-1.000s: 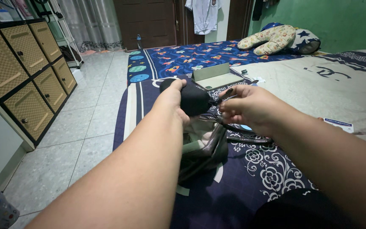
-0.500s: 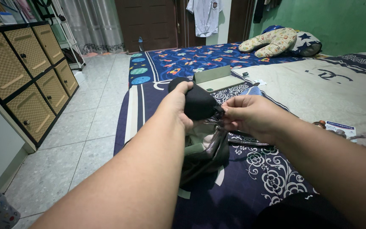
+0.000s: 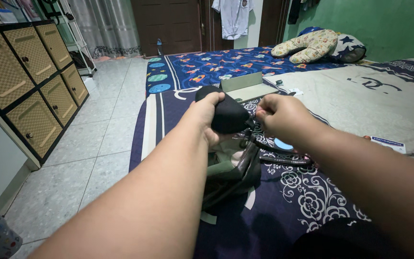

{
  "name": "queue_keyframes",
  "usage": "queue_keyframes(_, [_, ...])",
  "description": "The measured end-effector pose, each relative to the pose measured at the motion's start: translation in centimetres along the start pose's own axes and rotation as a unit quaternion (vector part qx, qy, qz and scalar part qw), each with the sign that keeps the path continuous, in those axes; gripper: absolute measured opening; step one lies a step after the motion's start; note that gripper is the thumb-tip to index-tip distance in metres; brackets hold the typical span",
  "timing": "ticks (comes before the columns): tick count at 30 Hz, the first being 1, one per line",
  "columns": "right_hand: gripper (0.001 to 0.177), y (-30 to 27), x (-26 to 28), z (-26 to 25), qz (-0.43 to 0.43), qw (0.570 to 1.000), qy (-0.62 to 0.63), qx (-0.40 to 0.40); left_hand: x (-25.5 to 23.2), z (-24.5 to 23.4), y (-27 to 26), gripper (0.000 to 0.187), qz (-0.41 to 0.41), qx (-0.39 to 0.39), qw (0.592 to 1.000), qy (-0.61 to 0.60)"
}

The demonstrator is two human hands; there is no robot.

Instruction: The person opens a brown handbag on a bed and removes several items, including a striped pouch, a small pink case, a black pouch, and other small objects. The person places the items on the bed and then closes the bag.

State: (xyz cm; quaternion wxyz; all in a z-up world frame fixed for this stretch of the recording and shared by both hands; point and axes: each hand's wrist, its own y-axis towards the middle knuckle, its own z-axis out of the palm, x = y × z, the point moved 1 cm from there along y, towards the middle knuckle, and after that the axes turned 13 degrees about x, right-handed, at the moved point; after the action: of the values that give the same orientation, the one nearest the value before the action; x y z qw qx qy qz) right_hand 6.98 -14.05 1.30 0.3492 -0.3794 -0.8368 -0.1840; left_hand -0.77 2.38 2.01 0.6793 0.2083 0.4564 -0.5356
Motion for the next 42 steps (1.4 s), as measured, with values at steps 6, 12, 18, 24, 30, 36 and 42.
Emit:
queue_keyframes(6, [0.015, 0.4, -0.2, -0.4, -0.049, 0.999, -0.005, 0.013, 0.7, -1.4, 2.8, 0.051, -0.047, 0.086, 0.99, -0.098])
queue_keyframes(12, [0.015, -0.1, -0.1, 1.4, -0.133, 0.981, 0.101, 0.098, 1.3, -0.5, 4.2, 0.073, 0.006, -0.084, 0.963, -0.255])
queue_keyframes(18, [0.019, -0.4, 0.4, 0.2, -0.091, 0.951, 0.29, 0.062, 1.0, 0.8, 1.0, 0.126, 0.033, -0.141, 0.989, -0.017])
queue_keyframes(24, [0.023, 1.7, 0.2, -3.8, -0.015, 0.971, 0.22, 0.094, 1.9, 0.9, -0.7, 0.11, 0.061, 0.214, 0.893, 0.391])
queue_keyframes(30, [0.015, 0.3, 1.5, -2.4, -0.142, 0.969, -0.199, -0.037, 3.4, 0.7, 0.7, 0.101, 0.041, 0.11, 0.977, 0.177])
queue_keyframes(36, [0.023, -3.3, 2.5, 0.3, -0.3, 0.842, -0.435, -0.111, 1.7, -1.2, 0.5, 0.111, -0.105, -0.113, 0.985, -0.078])
queue_keyframes(42, [0.026, -4.1, 0.2, 1.9, -0.335, 0.82, -0.438, -0.152, 0.1, -3.2, -0.5, 0.103, -0.045, -0.145, 0.967, -0.203])
